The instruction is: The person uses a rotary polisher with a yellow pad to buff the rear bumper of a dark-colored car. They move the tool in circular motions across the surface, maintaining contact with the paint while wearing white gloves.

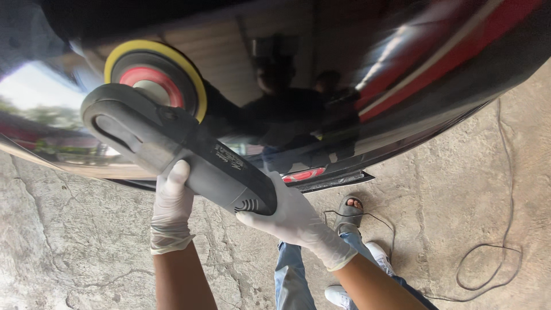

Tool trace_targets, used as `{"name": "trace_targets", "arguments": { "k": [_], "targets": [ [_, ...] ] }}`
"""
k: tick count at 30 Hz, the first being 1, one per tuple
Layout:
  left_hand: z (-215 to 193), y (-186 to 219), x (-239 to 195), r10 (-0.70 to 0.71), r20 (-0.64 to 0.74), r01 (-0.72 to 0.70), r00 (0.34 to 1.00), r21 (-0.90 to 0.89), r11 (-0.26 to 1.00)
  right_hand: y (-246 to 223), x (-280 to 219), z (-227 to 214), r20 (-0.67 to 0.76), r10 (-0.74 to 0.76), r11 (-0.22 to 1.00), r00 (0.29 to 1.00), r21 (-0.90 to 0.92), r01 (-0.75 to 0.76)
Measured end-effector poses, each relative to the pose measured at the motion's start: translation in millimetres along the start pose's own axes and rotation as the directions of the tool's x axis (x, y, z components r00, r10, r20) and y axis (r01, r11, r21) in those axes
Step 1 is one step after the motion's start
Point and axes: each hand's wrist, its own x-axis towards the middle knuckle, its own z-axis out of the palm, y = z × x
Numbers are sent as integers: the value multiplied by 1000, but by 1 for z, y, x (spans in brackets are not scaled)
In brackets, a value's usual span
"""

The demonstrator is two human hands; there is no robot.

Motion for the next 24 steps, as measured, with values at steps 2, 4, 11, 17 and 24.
{"name": "trace_targets", "arguments": {
  "k": [2,4,11,17,24],
  "targets": [
    [8,-7,5,11,9,-11,1000,-18,1000,11,0,-7,-10,-2,1000,1000,25,3],
    [27,-5,4,17,20,-16,1000,-37,999,20,-4,-15,-22,1,999,1000,50,0],
    [91,-1,4,-6,113,-4,994,87,996,33,-15,-53,-79,34,992,996,126,-24],
    [125,-10,5,-51,164,39,985,73,997,58,-16,-78,-109,43,987,993,158,-26],
    [180,12,-8,-97,198,74,976,119,990,93,-16,-101,-137,11,968,991,251,24]
  ]
}}
